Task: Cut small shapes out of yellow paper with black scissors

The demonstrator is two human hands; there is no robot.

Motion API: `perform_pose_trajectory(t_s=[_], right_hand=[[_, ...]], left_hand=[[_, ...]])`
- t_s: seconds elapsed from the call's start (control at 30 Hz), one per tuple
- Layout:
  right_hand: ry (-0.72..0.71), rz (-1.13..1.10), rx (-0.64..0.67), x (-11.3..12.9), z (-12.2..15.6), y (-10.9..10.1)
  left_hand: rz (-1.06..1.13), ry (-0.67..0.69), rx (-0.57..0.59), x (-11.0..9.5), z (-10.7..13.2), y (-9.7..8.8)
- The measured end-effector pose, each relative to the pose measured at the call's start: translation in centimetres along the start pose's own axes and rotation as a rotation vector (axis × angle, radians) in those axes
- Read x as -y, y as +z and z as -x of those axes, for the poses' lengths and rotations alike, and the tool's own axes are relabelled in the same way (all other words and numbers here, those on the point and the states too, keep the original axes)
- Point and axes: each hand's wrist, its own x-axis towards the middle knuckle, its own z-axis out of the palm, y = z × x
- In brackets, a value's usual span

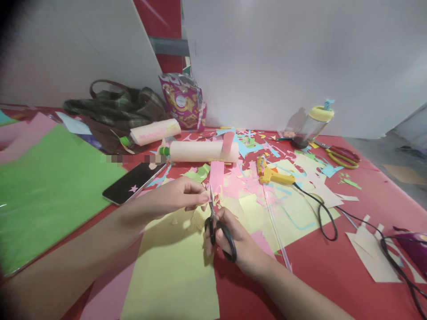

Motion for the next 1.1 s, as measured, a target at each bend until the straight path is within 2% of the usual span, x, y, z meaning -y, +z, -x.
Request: perform_pose_trajectory(t_s=[0.4, 0.7, 0.93, 1.1], right_hand=[[-0.024, 0.08, -0.007, 0.3, -0.2, 0.1], [-0.021, 0.068, -0.075, -0.1, 0.0, -0.1], [-0.019, 0.063, -0.075, 0.0, -0.2, 0.1], [-0.026, 0.082, -0.088, 0.0, -0.2, 0.2]], left_hand=[[0.037, -0.026, -0.046, 0.2, -0.1, 0.7], [0.176, 0.023, -0.081, 0.6, -0.6, 1.5], [0.319, 0.003, -0.13, 0.3, -0.8, 2.1], [0.413, 0.04, -0.132, 0.3, -1.0, 2.7]])
